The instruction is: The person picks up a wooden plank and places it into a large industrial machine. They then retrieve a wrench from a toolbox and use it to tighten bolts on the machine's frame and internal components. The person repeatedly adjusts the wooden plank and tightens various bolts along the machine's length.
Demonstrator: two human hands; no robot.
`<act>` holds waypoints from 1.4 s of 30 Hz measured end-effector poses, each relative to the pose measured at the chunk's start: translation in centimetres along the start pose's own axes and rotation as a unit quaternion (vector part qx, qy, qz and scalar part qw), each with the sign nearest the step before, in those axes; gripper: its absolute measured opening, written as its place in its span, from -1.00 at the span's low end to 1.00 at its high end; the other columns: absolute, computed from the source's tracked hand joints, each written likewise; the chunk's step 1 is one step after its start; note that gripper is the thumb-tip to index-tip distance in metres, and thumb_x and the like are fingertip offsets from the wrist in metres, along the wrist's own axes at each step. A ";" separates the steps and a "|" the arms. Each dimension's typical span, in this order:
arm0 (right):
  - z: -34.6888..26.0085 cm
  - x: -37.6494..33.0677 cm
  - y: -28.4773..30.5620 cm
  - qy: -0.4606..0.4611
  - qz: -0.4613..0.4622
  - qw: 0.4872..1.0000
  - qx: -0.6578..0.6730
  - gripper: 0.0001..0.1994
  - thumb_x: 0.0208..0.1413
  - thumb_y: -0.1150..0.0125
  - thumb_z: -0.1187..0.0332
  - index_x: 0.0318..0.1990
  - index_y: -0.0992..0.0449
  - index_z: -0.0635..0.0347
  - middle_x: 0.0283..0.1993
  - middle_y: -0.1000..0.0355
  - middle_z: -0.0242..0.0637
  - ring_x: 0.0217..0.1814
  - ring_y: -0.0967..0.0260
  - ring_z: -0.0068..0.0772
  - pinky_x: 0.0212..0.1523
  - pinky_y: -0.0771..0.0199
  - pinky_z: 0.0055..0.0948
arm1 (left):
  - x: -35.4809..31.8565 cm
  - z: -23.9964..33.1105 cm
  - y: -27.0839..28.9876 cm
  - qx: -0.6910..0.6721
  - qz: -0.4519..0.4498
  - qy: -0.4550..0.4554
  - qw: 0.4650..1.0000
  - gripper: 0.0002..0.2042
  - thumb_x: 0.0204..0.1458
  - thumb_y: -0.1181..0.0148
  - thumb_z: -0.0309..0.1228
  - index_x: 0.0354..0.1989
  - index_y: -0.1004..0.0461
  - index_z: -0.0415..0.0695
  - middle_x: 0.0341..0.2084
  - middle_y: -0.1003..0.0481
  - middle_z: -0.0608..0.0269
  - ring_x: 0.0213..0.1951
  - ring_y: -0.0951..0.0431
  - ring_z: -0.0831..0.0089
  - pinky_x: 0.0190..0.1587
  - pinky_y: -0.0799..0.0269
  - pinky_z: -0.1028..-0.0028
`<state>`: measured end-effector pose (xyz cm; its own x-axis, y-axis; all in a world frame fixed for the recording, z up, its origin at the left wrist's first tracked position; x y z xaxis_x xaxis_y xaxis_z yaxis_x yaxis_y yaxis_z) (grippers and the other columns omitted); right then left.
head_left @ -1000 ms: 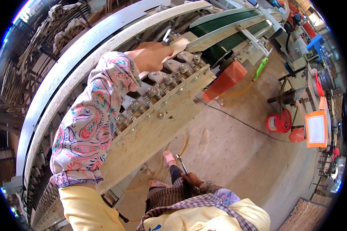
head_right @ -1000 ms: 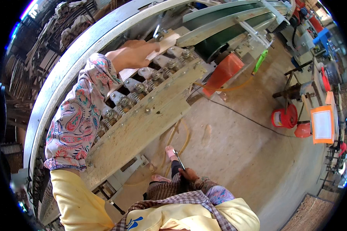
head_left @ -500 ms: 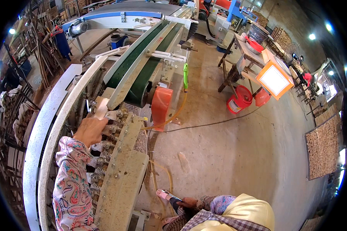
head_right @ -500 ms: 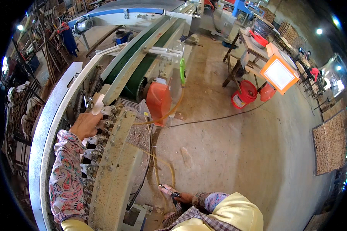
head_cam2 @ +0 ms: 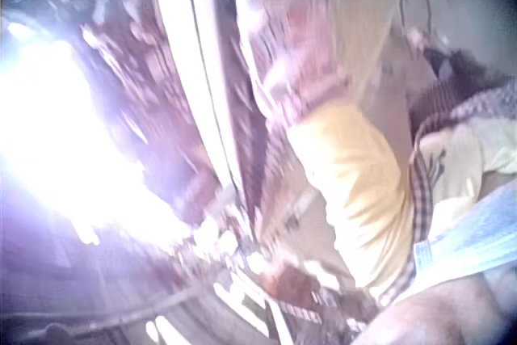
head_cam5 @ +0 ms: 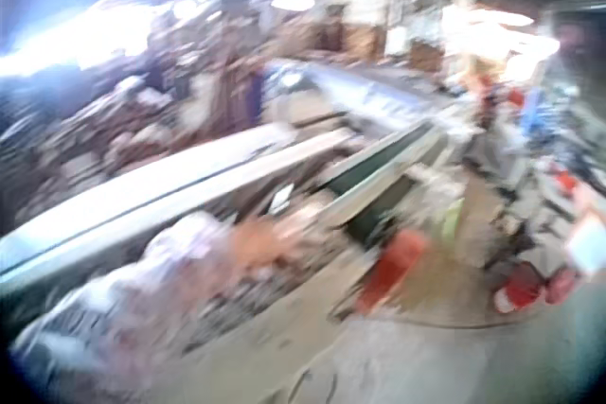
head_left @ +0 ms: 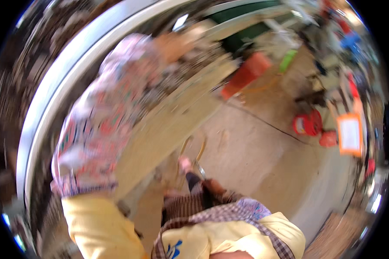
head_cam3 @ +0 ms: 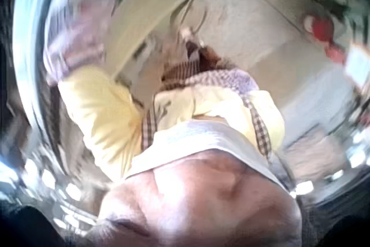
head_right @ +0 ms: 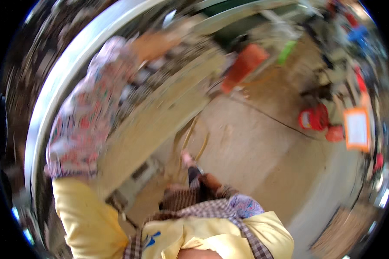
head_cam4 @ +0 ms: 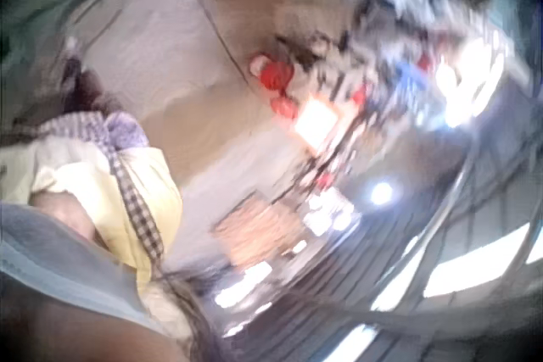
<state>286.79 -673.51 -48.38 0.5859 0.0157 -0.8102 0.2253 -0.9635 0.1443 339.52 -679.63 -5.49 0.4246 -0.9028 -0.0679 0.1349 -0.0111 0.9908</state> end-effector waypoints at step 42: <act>-31.7 -21.0 -14.4 0.128 -0.323 0.745 -0.569 -0.72 0.25 0.06 0.21 -0.23 -0.49 0.21 -0.70 -0.41 -0.35 -0.62 -0.45 -0.49 -0.52 -0.40 -0.45 | -67.5 21.1 -22.2 -0.641 0.363 0.529 0.421 -0.69 0.05 -0.17 -0.33 -0.09 -0.48 -0.26 -0.36 -0.54 0.13 -0.33 -0.53 0.46 -0.28 -0.44 0.46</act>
<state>295.92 -651.46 -15.44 0.1649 0.5696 -0.8052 0.9538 0.1156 0.2772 288.99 -627.47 -20.47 0.8400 0.2367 -0.4883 -0.2900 0.9564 -0.0352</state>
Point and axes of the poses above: each hand's wrist, its own x-axis towards the middle knuckle, its own y-axis out of the back of the hand, z = x × y, the point moved 5 cm from there along x, towards the middle knuckle
